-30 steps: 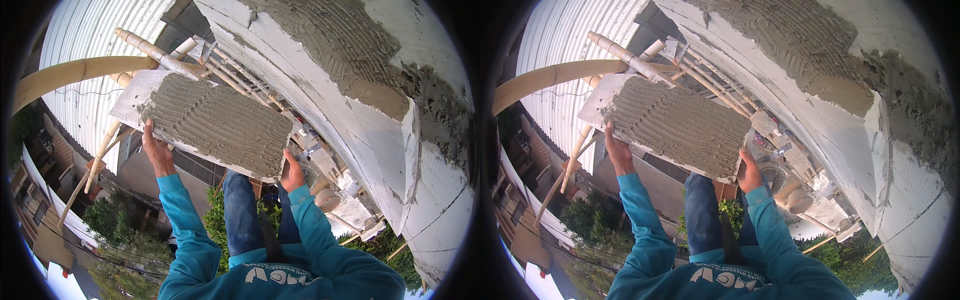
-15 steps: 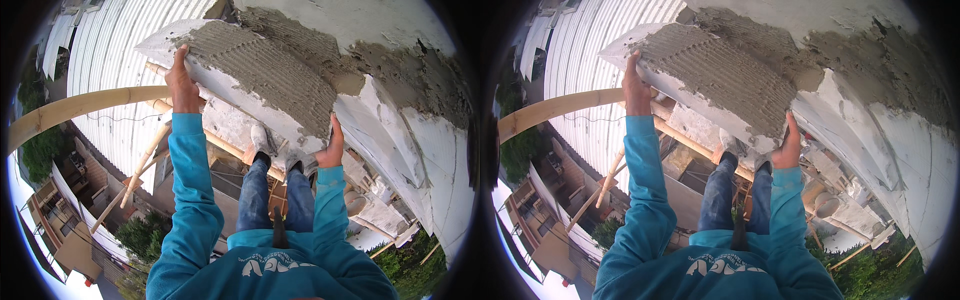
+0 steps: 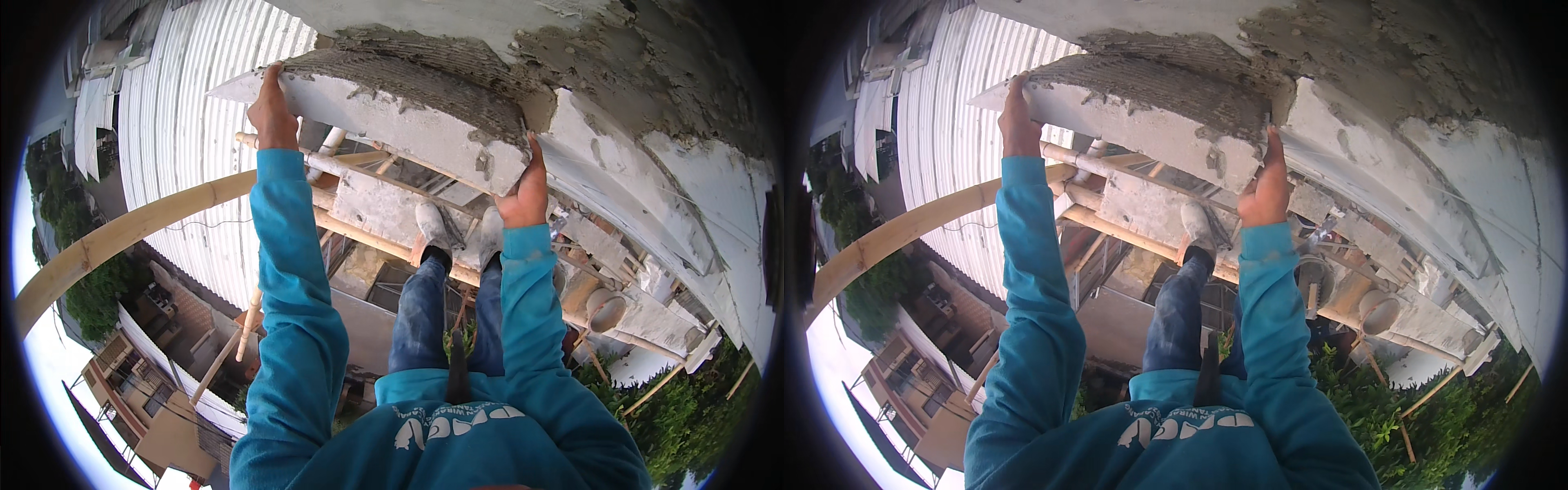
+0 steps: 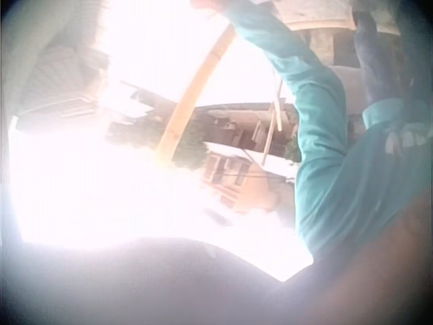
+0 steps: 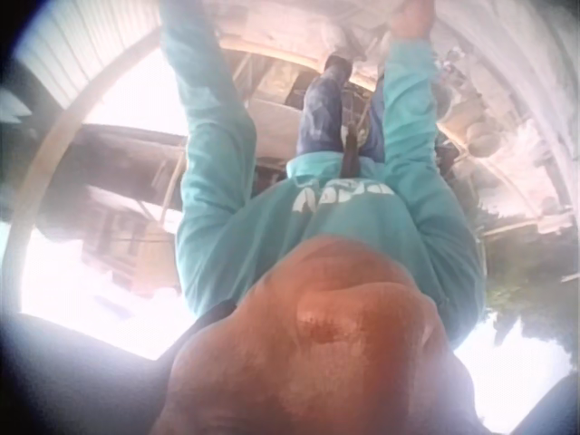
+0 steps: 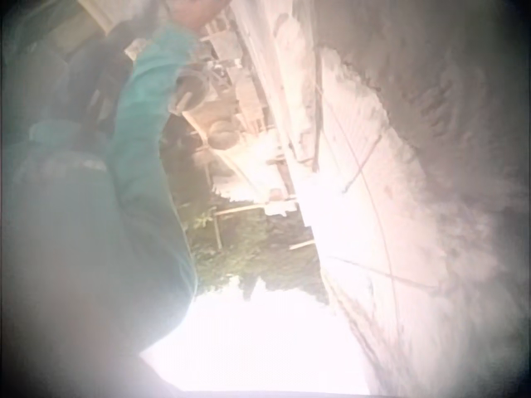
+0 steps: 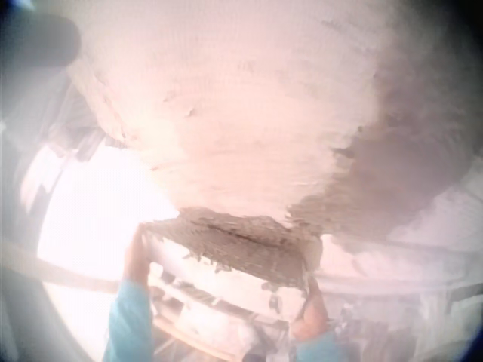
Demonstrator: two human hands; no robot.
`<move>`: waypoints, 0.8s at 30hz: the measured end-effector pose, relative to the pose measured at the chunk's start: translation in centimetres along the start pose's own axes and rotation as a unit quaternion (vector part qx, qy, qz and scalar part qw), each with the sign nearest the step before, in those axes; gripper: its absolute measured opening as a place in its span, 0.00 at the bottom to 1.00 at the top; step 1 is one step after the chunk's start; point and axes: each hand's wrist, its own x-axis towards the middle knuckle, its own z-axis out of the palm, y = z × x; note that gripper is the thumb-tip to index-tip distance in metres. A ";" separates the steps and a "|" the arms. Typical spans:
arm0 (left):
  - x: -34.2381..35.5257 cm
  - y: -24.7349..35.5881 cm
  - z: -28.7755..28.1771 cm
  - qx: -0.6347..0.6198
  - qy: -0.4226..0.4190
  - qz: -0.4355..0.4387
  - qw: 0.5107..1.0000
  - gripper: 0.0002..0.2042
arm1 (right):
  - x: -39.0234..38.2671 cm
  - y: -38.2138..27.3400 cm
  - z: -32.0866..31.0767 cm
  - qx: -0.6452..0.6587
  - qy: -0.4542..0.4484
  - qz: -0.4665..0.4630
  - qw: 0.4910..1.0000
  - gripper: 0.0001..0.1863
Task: The person scoops cement from a bucket with a trowel and applies it to a wall surface. They spread and smooth the cement across the wall using the trowel, then scrape excess material back into the bucket. The person repeats this process, working on different sections of the wall.
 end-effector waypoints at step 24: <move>-7.5 -0.6 4.3 0.055 -0.132 0.030 0.989 0.57 | -2.9 2.7 8.3 0.077 0.124 -0.154 0.977 0.53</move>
